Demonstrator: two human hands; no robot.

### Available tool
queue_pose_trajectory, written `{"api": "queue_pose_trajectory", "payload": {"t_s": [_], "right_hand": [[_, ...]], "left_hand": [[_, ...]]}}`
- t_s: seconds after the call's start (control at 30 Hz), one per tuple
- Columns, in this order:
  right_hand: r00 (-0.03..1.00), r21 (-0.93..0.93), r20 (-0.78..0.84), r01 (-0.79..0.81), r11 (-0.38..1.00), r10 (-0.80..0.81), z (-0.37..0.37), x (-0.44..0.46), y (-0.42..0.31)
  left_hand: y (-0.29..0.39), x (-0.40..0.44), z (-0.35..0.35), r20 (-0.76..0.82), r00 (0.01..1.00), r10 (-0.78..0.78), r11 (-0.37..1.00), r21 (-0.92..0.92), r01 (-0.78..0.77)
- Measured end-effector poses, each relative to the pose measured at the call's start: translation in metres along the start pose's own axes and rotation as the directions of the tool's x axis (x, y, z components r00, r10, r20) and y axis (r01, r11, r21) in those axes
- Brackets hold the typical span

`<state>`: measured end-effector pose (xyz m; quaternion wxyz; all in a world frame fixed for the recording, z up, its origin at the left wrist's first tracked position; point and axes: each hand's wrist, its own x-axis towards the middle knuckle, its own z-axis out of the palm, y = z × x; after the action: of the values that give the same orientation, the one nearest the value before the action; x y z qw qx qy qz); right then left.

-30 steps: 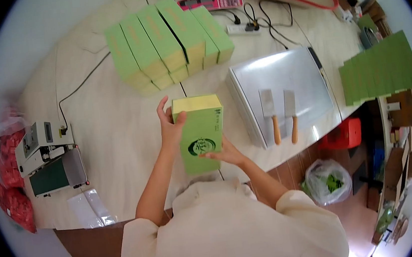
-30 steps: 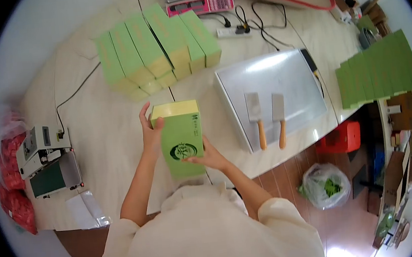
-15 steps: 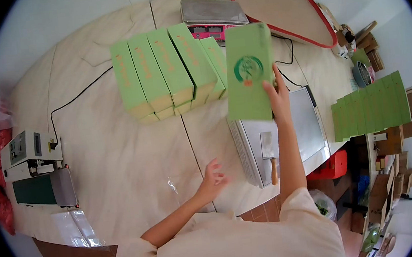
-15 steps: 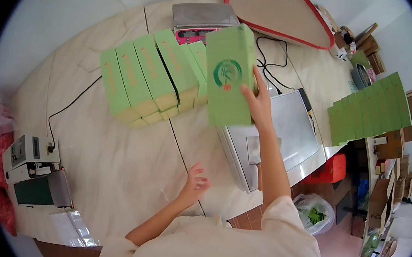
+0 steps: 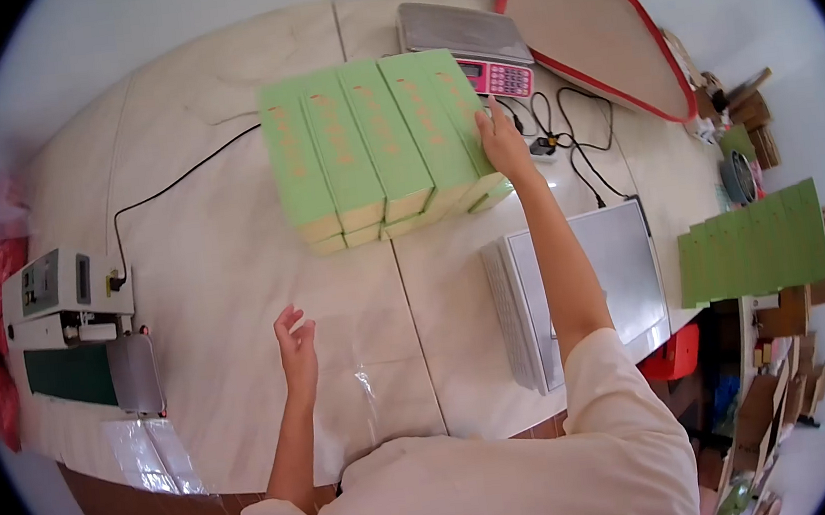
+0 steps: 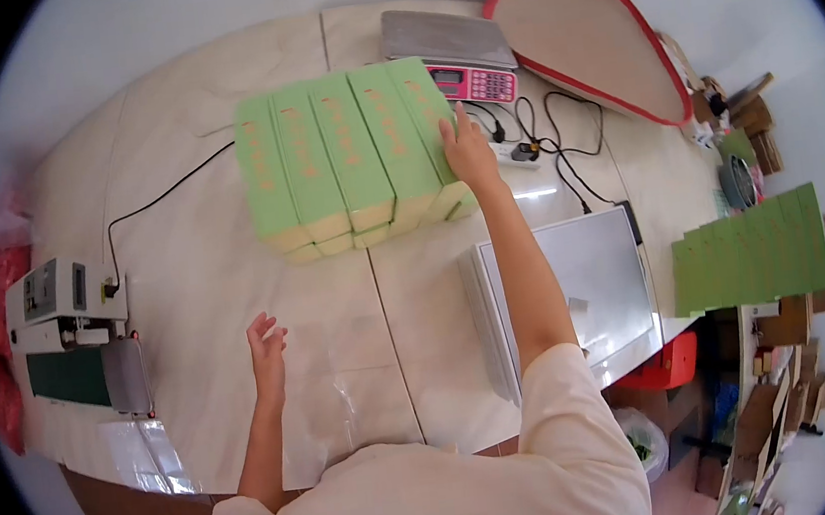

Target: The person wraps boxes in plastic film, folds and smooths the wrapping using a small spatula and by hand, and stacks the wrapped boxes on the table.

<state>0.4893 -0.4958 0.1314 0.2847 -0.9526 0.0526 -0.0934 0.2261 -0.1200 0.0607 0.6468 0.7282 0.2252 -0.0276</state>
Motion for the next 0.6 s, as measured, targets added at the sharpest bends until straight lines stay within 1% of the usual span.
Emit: {"api": "queue_pose_trajectory", "payload": {"t_s": [0.07, 0.13, 0.17, 0.2, 0.23, 0.27, 0.3, 0.33, 0.37, 0.4, 0.43, 0.47, 0.53, 0.57, 0.6], "right_hand": [[0.997, 0.005, -0.076, -0.01, 1.0, 0.011, -0.025, -0.018, 0.014], [0.978, -0.032, -0.18, 0.101, 0.994, -0.105, -0.057, -0.047, 0.038], [0.984, 0.016, -0.176, 0.015, 1.0, -0.012, -0.078, -0.071, 0.046], [0.977, -0.08, -0.209, 0.025, 0.996, -0.041, -0.098, -0.097, 0.062], [0.968, -0.179, -0.241, 0.03, 0.983, -0.073, -0.119, -0.125, 0.081], [0.963, -0.223, -0.261, 0.006, 0.975, -0.066, -0.141, -0.157, 0.101], [0.956, -0.27, -0.287, -0.027, 0.962, -0.054, -0.166, -0.191, 0.119], [0.941, -0.302, -0.337, -0.074, 0.95, -0.033, -0.191, -0.226, 0.131], [0.928, -0.318, -0.368, -0.182, 0.931, 0.056, -0.217, -0.264, 0.14], [0.903, -0.32, -0.402, -0.293, 0.901, 0.151, -0.24, -0.301, 0.148], [0.869, -0.313, -0.467, -0.337, 0.888, 0.165, -0.263, -0.338, 0.155], [0.824, -0.284, -0.531, -0.391, 0.876, 0.196, -0.286, -0.373, 0.159], [0.767, -0.287, -0.602, -0.469, 0.835, 0.224, -0.331, -0.426, 0.162], [0.737, -0.339, -0.658, -0.47, 0.815, 0.151, -0.35, -0.446, 0.165], [0.7, -0.309, -0.699, -0.483, 0.819, 0.149, -0.368, -0.463, 0.188]], "left_hand": [[-0.004, -0.008, 0.006, 0.053, 0.999, -0.011, 1.0, 0.013, 0.011], [-0.006, -0.017, 0.012, 0.12, 0.993, -0.018, 1.0, 0.024, 0.015], [-0.007, -0.021, 0.014, 0.15, 0.988, -0.042, 0.999, 0.017, 0.04], [-0.009, -0.025, 0.016, 0.183, 0.981, -0.065, 0.998, 0.008, 0.065], [-0.011, -0.03, 0.019, 0.226, 0.973, -0.051, 0.999, -0.002, 0.052], [-0.013, -0.034, 0.02, 0.241, 0.97, -0.044, 0.999, -0.017, 0.05], [-0.015, -0.038, 0.023, 0.264, 0.964, -0.035, 0.998, -0.033, 0.046], [-0.013, -0.041, 0.027, 0.33, 0.944, -0.009, 0.999, -0.044, 0.025], [-0.011, -0.045, 0.03, 0.342, 0.939, -0.023, 0.998, -0.051, 0.043], [-0.009, -0.048, 0.034, 0.356, 0.934, -0.04, 0.997, -0.048, 0.061], [-0.01, -0.051, 0.039, 0.425, 0.905, -0.015, 0.998, -0.042, 0.037], [-0.01, -0.057, 0.043, 0.459, 0.888, -0.015, 0.999, -0.025, 0.03], [-0.008, -0.067, 0.054, 0.518, 0.856, -0.001, 1.0, -0.002, 0.002], [-0.006, -0.075, 0.058, 0.567, 0.823, -0.014, 1.0, 0.004, 0.015], [-0.006, -0.081, 0.062, 0.606, 0.795, -0.027, 1.0, 0.008, 0.028]]}}
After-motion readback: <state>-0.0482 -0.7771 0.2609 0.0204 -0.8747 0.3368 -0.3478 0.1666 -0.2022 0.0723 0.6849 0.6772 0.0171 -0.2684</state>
